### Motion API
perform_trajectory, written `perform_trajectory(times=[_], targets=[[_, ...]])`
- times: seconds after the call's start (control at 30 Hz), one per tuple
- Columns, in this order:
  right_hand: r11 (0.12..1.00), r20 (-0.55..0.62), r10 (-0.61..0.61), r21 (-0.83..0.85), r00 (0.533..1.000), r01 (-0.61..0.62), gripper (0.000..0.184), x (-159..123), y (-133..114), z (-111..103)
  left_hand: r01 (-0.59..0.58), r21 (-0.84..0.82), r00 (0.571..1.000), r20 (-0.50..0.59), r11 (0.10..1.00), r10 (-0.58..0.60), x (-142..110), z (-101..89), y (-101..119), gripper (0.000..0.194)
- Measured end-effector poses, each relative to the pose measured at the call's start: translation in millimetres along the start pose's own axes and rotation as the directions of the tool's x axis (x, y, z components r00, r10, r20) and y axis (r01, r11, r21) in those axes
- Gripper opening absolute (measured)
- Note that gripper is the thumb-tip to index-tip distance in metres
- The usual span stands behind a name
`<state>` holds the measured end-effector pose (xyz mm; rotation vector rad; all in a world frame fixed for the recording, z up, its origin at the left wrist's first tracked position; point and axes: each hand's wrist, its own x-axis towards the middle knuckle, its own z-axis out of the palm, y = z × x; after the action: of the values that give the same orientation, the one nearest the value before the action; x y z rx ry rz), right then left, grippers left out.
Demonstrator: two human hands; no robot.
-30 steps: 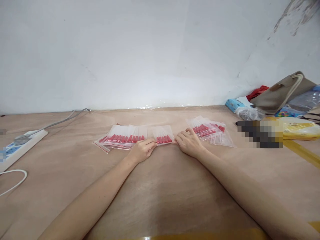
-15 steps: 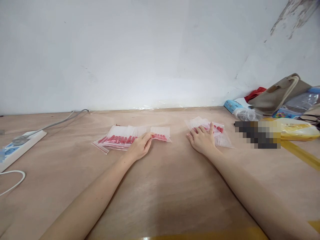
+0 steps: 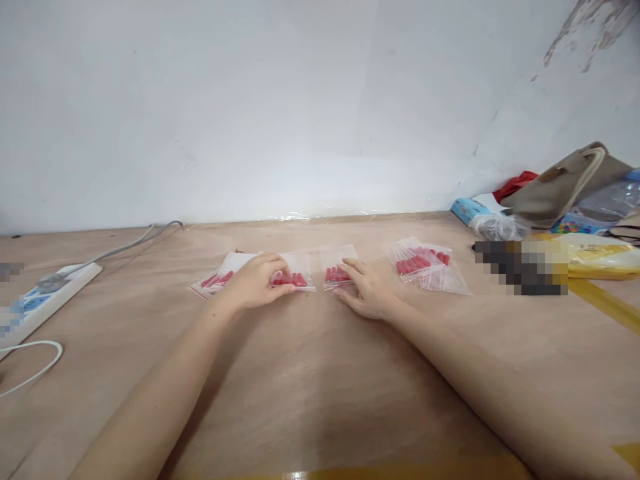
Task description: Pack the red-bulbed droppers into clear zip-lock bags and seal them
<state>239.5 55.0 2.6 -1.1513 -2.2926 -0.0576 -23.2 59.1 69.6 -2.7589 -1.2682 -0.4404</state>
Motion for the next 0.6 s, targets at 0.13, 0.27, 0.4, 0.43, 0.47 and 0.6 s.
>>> perform_trajectory(times=[0.13,0.27,0.4,0.43,0.47,0.6], targets=[[1.000,0.049,-0.007,0.027,0.999,0.006,0.048,-7.5,21.3,-14.3,-0.121,0.071,0.990,-0.059,0.990,0.125,9.2,33.7,15.6,0.034],[0.998,0.135,-0.040,0.055,0.990,0.033,0.039,-11.9,34.5,-12.5,-0.115,0.090,0.989,0.101,0.989,0.106,7.8,43.6,8.6,0.025],[0.986,0.105,-0.073,0.156,0.992,0.056,0.035,-6.6,34.2,1.1,-0.023,0.106,0.993,0.122,0.994,0.010,7.2,36.7,10.4,0.024],[0.980,0.088,-0.066,0.193,0.994,0.048,0.033,-5.1,33.8,4.7,-0.018,0.098,0.997,0.082,0.995,0.010,9.0,37.1,14.2,0.024],[0.973,0.068,-0.051,0.229,0.996,0.034,0.031,-4.2,33.7,8.1,-0.025,0.081,0.999,0.034,0.996,0.022,11.6,39.1,18.5,0.023],[0.952,-0.014,0.014,0.306,1.000,-0.009,0.026,-5.3,34.5,16.7,-0.096,-0.028,0.992,-0.083,0.995,0.094,24.8,59.2,32.6,0.021]])
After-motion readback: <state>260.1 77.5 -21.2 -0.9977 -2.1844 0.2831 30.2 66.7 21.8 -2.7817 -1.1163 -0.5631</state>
